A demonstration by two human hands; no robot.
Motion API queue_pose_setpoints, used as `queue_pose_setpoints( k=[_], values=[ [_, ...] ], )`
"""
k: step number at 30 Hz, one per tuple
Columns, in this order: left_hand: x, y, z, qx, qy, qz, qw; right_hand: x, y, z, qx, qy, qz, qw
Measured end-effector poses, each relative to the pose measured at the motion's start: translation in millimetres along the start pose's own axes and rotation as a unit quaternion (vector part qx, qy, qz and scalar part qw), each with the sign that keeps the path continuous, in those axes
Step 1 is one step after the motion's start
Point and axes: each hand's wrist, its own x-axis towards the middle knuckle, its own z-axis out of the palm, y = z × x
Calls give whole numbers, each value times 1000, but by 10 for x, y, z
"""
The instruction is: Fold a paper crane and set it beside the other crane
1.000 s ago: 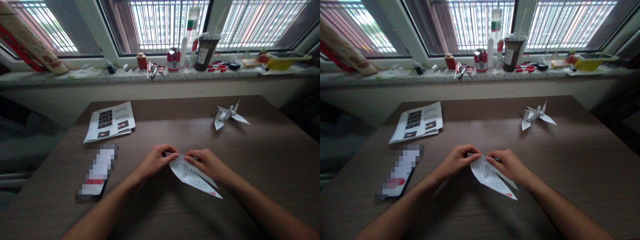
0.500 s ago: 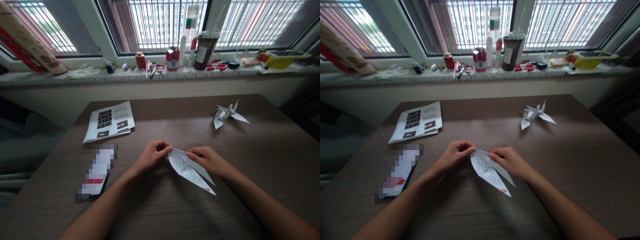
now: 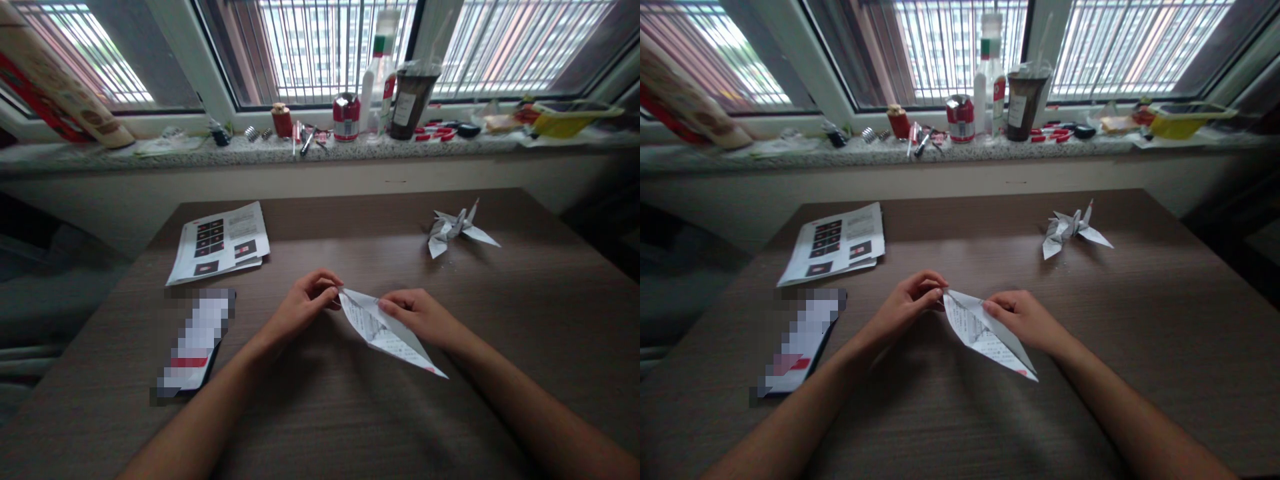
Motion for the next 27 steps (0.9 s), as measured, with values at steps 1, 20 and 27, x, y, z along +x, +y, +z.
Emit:
queue_pose_setpoints(
  k=[1, 20, 27],
  values=[
    [0, 8, 4, 1, 0, 2, 1000, -2, 0, 6, 6, -1, 1, 1000],
    [-45, 15, 182, 31, -68, 4, 997, 86, -188, 225, 44, -10, -36, 998],
    [-42, 8, 185, 63, -72, 14, 995, 60, -193, 221, 13, 0, -37, 999]
  ],
)
